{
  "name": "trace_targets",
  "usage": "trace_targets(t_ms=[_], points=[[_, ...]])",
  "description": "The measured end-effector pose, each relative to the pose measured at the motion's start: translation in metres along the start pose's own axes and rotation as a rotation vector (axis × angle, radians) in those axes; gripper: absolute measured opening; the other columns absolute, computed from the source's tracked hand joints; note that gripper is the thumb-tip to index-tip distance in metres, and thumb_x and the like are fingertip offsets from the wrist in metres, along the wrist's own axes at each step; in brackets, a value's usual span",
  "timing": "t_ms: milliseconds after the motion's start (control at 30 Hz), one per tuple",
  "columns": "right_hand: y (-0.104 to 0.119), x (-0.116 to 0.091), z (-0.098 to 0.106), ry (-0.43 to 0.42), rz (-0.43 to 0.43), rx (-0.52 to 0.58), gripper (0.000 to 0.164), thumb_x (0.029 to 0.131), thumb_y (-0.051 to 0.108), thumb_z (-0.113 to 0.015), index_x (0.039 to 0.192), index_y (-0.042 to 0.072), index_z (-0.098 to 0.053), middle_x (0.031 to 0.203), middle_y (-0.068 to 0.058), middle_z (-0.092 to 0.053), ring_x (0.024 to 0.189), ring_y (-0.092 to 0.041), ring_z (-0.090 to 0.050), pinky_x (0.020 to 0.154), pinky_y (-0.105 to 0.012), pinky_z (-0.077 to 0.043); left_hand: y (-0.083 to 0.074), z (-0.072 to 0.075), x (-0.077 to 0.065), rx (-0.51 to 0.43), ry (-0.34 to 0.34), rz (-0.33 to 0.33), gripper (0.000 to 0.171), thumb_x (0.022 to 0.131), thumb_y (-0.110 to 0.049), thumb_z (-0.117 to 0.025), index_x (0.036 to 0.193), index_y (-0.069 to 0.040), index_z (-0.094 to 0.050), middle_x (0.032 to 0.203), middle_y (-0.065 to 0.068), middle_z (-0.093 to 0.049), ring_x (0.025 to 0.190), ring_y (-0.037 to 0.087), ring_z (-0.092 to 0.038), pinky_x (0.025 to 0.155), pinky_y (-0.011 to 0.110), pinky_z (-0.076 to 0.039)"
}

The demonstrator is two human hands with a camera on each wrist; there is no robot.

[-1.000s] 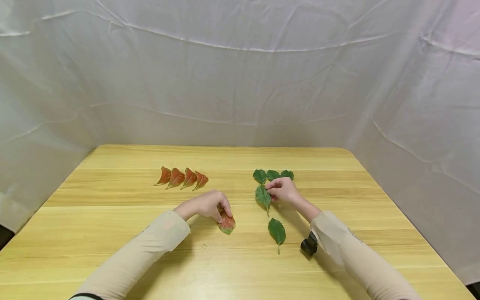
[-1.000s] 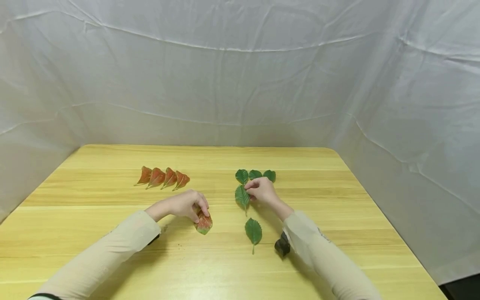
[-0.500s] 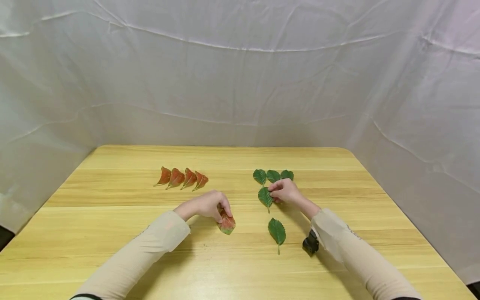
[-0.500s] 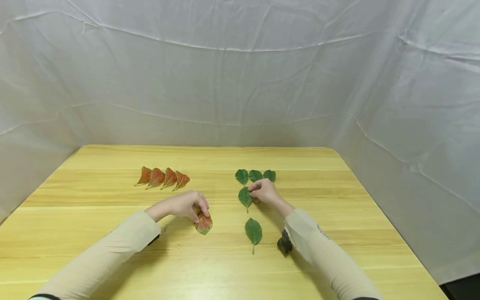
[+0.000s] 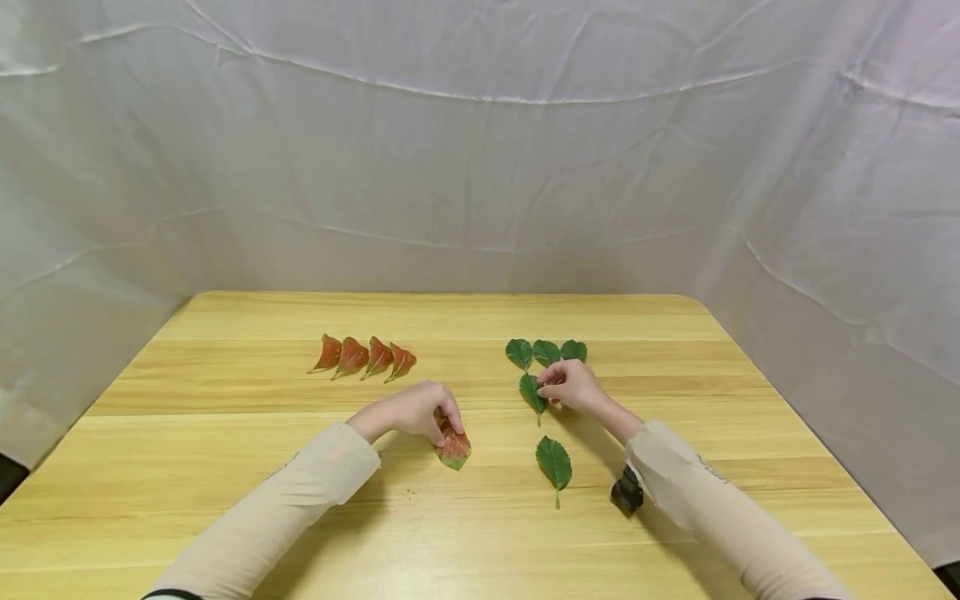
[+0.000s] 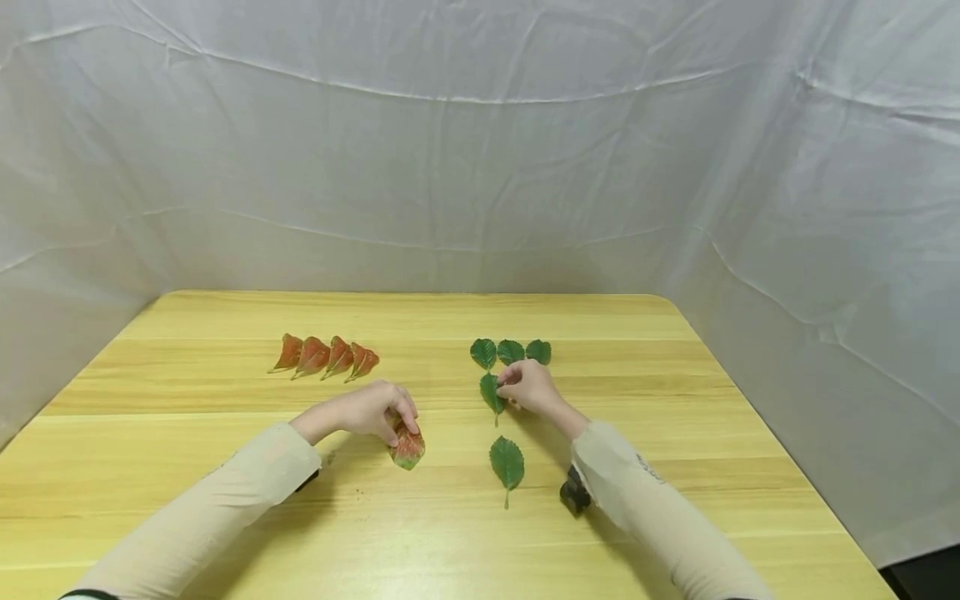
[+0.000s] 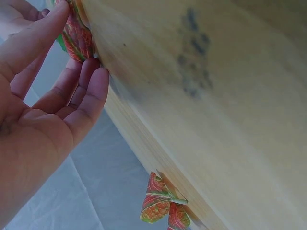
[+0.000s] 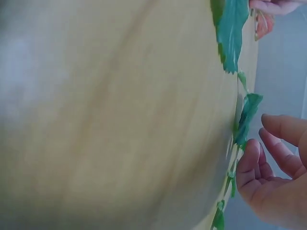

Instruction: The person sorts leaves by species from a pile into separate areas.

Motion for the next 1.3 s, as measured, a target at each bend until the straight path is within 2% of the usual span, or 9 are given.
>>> trace_targets(t_ms=[333, 667, 933, 1300], points=[[0.011, -0.019, -0.001, 0.003, 0.063, -0.03, 0.011, 0.076, 0.0, -0.066, 0.086, -0.003, -0.065, 0.075, -0.003, -0.059, 0.065, -0.014, -0.052, 0.059, -0.026, -0.045, 0.0, 0.0, 0.0, 0.013, -0.001, -0.001, 0.022, 0.064, 0.006, -0.075, 0.083, -0.005, -0.071, 0.086, 0.001, -0.064, 0.078, 0.011, -0.054, 0.067, 0.022, -0.044], [0.017, -0.034, -0.004, 0.023, 0.132, -0.01, 0.009, 0.074, -0.003, -0.066, 0.083, -0.005, -0.064, 0.074, -0.003, -0.058, 0.064, -0.013, -0.05, 0.057, -0.021, -0.044, 0.0, 0.0, 0.0, 0.022, -0.002, 0.004, 0.022, 0.064, 0.006, -0.075, 0.082, -0.006, -0.071, 0.087, 0.001, -0.064, 0.08, 0.012, -0.054, 0.069, 0.023, -0.044], [0.013, -0.045, -0.007, 0.088, 0.15, 0.033, 0.007, 0.076, -0.005, -0.064, 0.082, -0.007, -0.064, 0.072, -0.005, -0.059, 0.062, -0.016, -0.054, 0.053, -0.022, -0.046, 0.001, 0.0, 0.0, 0.016, -0.001, 0.01, 0.022, 0.065, 0.006, -0.075, 0.083, -0.005, -0.071, 0.086, 0.0, -0.063, 0.078, 0.012, -0.053, 0.067, 0.022, -0.044], [0.01, -0.06, -0.011, 0.184, 0.205, -0.039, 0.016, 0.07, -0.001, -0.072, 0.084, -0.004, -0.064, 0.075, -0.004, -0.06, 0.065, -0.012, -0.051, 0.057, -0.022, -0.045, 0.0, 0.0, 0.0, 0.018, 0.0, 0.011, 0.022, 0.065, 0.006, -0.075, 0.083, -0.005, -0.071, 0.086, 0.001, -0.064, 0.078, 0.012, -0.053, 0.067, 0.022, -0.044]])
Point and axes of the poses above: each hand's wrist, its own x-axis towards the middle knuckle, its own z-axis out of the back of the hand, y = z × x, the point moved 5 cm from there along x, towards the middle knuckle
